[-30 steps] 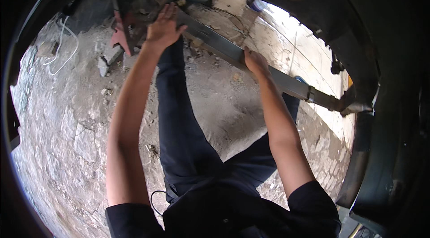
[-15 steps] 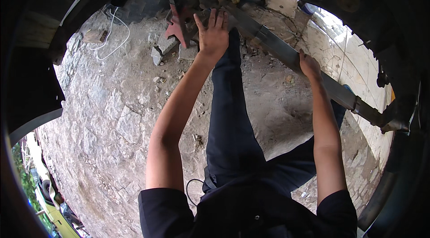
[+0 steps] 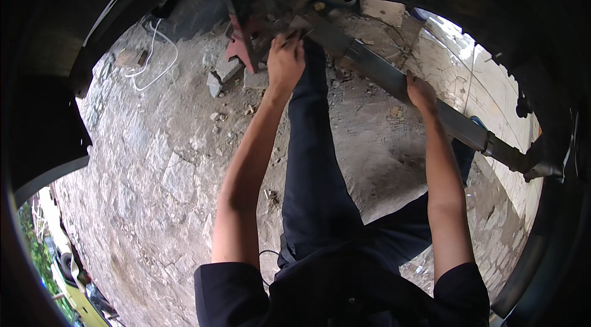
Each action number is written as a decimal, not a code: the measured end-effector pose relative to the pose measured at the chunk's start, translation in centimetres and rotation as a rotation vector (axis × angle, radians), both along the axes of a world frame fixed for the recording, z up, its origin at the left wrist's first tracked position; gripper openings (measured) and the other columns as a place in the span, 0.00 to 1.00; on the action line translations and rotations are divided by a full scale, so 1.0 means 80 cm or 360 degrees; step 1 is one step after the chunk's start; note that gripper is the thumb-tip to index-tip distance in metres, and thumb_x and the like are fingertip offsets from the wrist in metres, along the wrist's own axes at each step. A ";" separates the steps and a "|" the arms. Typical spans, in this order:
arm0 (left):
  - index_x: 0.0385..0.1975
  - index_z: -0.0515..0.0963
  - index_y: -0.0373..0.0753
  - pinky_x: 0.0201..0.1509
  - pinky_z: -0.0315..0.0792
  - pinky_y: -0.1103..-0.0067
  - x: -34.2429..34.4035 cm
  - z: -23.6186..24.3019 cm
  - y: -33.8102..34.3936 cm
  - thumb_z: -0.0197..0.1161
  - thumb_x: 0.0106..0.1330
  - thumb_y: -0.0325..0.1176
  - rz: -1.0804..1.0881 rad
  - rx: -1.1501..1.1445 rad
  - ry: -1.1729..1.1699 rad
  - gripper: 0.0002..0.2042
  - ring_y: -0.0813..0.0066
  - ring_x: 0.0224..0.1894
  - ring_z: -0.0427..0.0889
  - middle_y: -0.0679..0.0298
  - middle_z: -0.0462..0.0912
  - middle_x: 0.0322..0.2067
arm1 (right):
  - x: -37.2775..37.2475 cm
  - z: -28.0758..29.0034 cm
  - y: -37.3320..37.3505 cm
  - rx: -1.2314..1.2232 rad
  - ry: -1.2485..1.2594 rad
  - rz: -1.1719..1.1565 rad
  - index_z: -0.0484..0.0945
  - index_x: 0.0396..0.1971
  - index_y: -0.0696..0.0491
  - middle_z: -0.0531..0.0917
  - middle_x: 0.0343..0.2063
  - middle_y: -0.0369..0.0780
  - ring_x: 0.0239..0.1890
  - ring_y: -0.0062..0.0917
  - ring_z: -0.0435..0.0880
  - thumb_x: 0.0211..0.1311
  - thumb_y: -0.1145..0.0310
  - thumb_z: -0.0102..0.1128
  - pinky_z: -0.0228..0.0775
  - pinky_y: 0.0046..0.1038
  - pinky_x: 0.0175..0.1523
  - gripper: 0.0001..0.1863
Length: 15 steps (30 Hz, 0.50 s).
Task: The person crouches under a vehicle and repeatedly aligns and presses a metal leaf spring into place against the chassis. They use both hands to hold and adjust the spring, ensuring it fits into the mounting points.
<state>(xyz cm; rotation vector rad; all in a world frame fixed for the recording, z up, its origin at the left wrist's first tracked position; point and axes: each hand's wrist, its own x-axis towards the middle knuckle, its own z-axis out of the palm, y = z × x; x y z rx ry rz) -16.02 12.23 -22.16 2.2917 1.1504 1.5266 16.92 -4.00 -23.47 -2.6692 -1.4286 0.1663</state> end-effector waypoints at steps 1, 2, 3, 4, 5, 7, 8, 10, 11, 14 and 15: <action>0.43 0.81 0.34 0.48 0.73 0.66 0.000 -0.007 -0.002 0.59 0.63 0.29 0.0009 -0.0039 -0.0164 0.11 0.51 0.45 0.78 0.53 0.79 0.41 | 0.000 0.001 -0.001 -0.0020 0.0002 -0.0035 0.82 0.38 0.56 0.83 0.40 0.53 0.46 0.47 0.81 0.72 0.49 0.30 0.68 0.45 0.55 0.32; 0.42 0.80 0.34 0.47 0.73 0.66 -0.005 -0.014 -0.006 0.59 0.64 0.29 0.0006 -0.0248 -0.0306 0.10 0.50 0.43 0.79 0.53 0.80 0.40 | -0.007 0.004 0.002 -0.0037 0.0009 -0.0056 0.82 0.38 0.57 0.83 0.40 0.53 0.46 0.48 0.81 0.72 0.49 0.29 0.68 0.45 0.55 0.32; 0.42 0.80 0.33 0.46 0.73 0.67 -0.008 -0.022 -0.009 0.58 0.65 0.30 -0.0002 -0.0457 -0.0449 0.10 0.49 0.41 0.79 0.53 0.81 0.39 | -0.010 0.008 0.005 -0.0052 0.0012 -0.0079 0.82 0.38 0.57 0.83 0.40 0.53 0.46 0.48 0.81 0.72 0.49 0.29 0.68 0.45 0.55 0.32; 0.42 0.80 0.33 0.46 0.74 0.68 -0.007 -0.031 -0.013 0.58 0.66 0.30 -0.0028 -0.0554 -0.0622 0.10 0.49 0.41 0.80 0.53 0.81 0.39 | -0.012 0.011 0.005 -0.0044 0.0014 -0.0057 0.82 0.37 0.59 0.84 0.38 0.53 0.45 0.48 0.81 0.72 0.48 0.30 0.68 0.45 0.55 0.33; 0.43 0.80 0.33 0.46 0.74 0.69 -0.006 -0.041 -0.015 0.57 0.66 0.29 -0.0054 -0.0650 -0.0797 0.10 0.49 0.41 0.80 0.53 0.82 0.39 | -0.014 0.011 0.004 0.0006 0.0026 -0.0037 0.82 0.36 0.59 0.84 0.37 0.53 0.45 0.48 0.81 0.72 0.48 0.30 0.69 0.45 0.55 0.33; 0.45 0.80 0.33 0.47 0.74 0.70 0.004 -0.033 -0.022 0.56 0.67 0.29 -0.0047 -0.0601 -0.0839 0.11 0.49 0.42 0.81 0.52 0.82 0.41 | -0.011 0.007 0.001 0.0106 0.0038 -0.0011 0.83 0.35 0.59 0.84 0.36 0.53 0.44 0.48 0.82 0.72 0.48 0.31 0.69 0.46 0.54 0.33; 0.46 0.79 0.32 0.48 0.74 0.70 0.012 -0.009 -0.029 0.56 0.67 0.28 -0.0009 -0.0459 -0.0713 0.12 0.50 0.44 0.81 0.52 0.82 0.43 | -0.007 0.005 -0.001 0.0073 0.0020 -0.0034 0.83 0.35 0.59 0.84 0.36 0.53 0.44 0.48 0.82 0.72 0.48 0.31 0.69 0.46 0.54 0.34; 0.52 0.76 0.32 0.57 0.72 0.69 0.024 0.043 -0.035 0.55 0.66 0.27 0.0024 -0.0078 -0.0409 0.16 0.55 0.54 0.79 0.52 0.80 0.51 | -0.002 0.004 -0.004 0.0007 -0.0015 -0.0065 0.83 0.34 0.59 0.84 0.35 0.54 0.44 0.48 0.82 0.72 0.47 0.30 0.69 0.46 0.54 0.34; 0.54 0.75 0.32 0.59 0.71 0.69 0.026 0.046 -0.026 0.55 0.66 0.27 0.0038 0.0069 -0.0123 0.17 0.55 0.56 0.77 0.51 0.79 0.52 | -0.004 0.005 -0.002 0.0008 0.0014 -0.0058 0.83 0.34 0.59 0.84 0.35 0.53 0.43 0.48 0.82 0.72 0.47 0.30 0.69 0.45 0.54 0.34; 0.58 0.71 0.31 0.69 0.62 0.67 0.038 0.026 0.005 0.55 0.65 0.31 -0.0028 0.0102 0.0572 0.21 0.55 0.65 0.67 0.48 0.71 0.60 | -0.007 0.007 0.002 0.0083 0.0037 -0.0028 0.83 0.34 0.59 0.84 0.35 0.53 0.43 0.48 0.82 0.72 0.47 0.31 0.69 0.45 0.53 0.34; 0.58 0.71 0.30 0.70 0.60 0.66 0.041 0.020 0.001 0.56 0.66 0.33 -0.0002 0.0186 0.0646 0.22 0.54 0.67 0.65 0.47 0.70 0.61 | -0.003 0.002 -0.002 0.0137 0.0007 -0.0021 0.83 0.34 0.59 0.84 0.35 0.53 0.43 0.48 0.82 0.72 0.47 0.31 0.70 0.45 0.53 0.34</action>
